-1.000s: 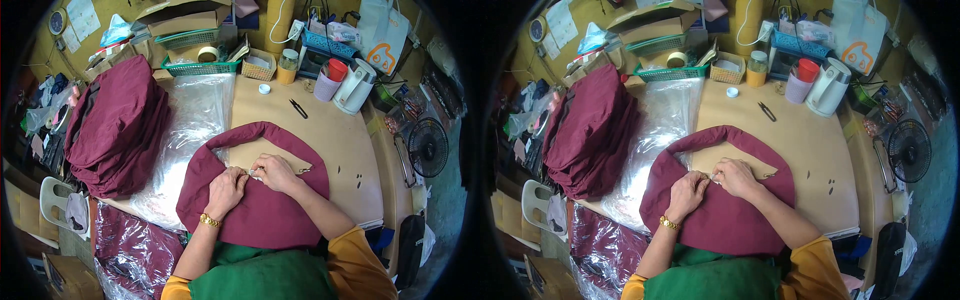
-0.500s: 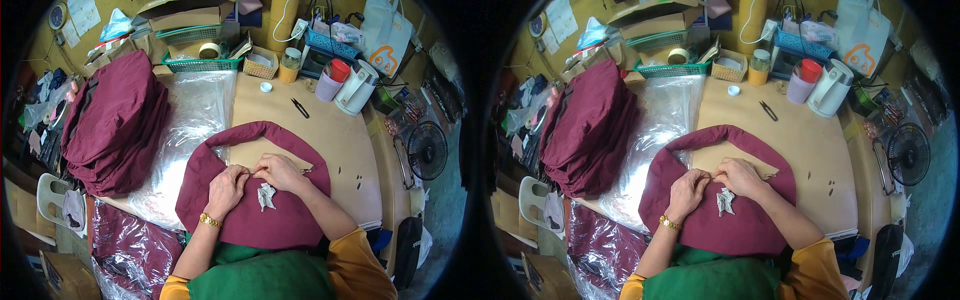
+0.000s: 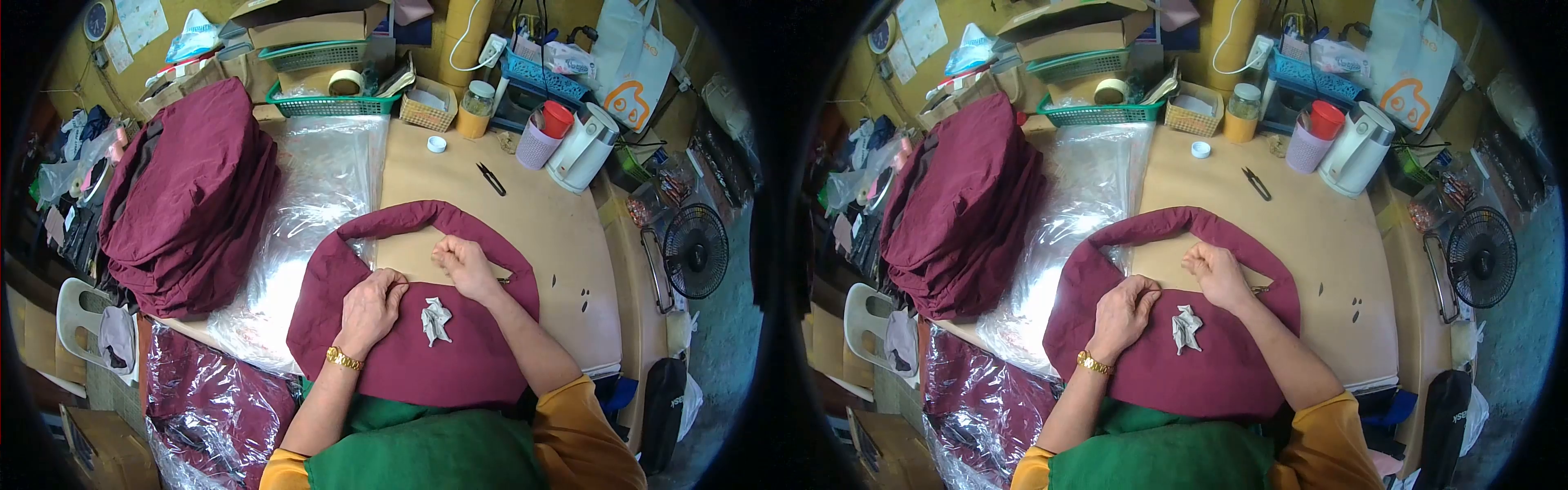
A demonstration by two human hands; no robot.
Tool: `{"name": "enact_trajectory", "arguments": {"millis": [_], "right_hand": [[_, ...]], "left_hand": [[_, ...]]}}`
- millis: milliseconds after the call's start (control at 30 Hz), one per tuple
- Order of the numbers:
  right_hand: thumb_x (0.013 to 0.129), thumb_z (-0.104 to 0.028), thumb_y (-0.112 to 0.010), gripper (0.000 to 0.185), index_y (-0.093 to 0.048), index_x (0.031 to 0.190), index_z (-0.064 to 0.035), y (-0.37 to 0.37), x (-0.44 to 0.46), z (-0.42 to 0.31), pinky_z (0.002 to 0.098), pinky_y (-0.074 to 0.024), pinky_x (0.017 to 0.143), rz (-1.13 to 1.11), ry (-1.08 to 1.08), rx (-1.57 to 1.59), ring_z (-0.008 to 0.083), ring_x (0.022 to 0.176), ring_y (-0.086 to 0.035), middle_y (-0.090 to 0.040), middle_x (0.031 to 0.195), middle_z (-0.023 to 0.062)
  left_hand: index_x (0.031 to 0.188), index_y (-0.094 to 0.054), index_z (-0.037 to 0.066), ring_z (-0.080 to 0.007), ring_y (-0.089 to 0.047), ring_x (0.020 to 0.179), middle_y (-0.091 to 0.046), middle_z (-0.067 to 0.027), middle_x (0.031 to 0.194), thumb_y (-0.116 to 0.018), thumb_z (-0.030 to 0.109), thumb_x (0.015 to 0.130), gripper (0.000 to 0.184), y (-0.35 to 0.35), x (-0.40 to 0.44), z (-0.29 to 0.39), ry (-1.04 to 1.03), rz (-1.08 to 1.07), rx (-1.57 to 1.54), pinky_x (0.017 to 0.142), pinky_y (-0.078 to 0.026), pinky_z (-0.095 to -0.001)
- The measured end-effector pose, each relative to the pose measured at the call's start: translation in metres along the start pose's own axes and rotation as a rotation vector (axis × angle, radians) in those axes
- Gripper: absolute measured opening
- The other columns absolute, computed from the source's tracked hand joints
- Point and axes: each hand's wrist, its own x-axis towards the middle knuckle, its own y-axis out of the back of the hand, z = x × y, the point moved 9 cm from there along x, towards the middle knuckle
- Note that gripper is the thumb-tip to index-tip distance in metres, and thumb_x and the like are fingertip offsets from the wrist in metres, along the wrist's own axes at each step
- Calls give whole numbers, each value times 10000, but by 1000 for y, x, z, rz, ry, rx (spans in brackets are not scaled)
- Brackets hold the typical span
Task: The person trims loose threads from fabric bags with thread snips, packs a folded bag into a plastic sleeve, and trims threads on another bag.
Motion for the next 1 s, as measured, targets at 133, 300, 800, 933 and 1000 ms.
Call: {"name": "enact_trajectory", "arguments": {"millis": [133, 300, 800, 933, 1000], "right_hand": [[900, -102, -653, 104, -666, 892, 1, -20, -14, -27, 361, -510, 672, -127, 197, -265, 241, 716, -664, -665, 772, 112], [904, -95, -660, 110, -674, 845, -2, -24, -15, -22, 353, -513, 668, -80, 228, -206, 191, 708, -655, -667, 773, 77], [922, -211, -627, 291, -665, 970, 74, 130, 107, 47, 475, -465, 961, 507, 215, -880, 414, 1152, -563, -602, 1196, 284], [915, -195, -629, 278, -672, 1003, 65, 131, 133, 52, 487, -498, 900, 365, 277, -1075, 427, 1054, -620, -645, 1119, 264], [956, -175, -588, 242, -676, 1013, 44, 137, 135, 41, 434, -536, 728, 198, 22, -935, 322, 769, -670, -691, 962, 184]], "left_hand": [[947, -677, 72, -312, -678, 807, -688, -124, 893, -684, 182, 896, 122, 0, 0, 0, -16, 11, 19, 709, -522, -391], [944, -677, 71, -310, -678, 808, -688, -123, 893, -684, 183, 895, 122, 0, 0, 0, -10, 8, 13, 713, -522, -390], [987, -692, 72, -298, -660, 894, -607, -105, 1009, -715, 116, 850, 146, 2, -3, 12, -95, 39, 50, 735, -542, -411], [1008, -702, 50, -313, -652, 917, -599, -144, 1030, -739, 58, 803, 208, 11, -7, 35, -36, 29, 171, 764, -542, -420], [1047, -705, 29, -341, -647, 922, -593, -175, 1009, -748, 20, 770, 281, 8, -4, 53, -217, -38, 303, 808, -537, -434]]}}
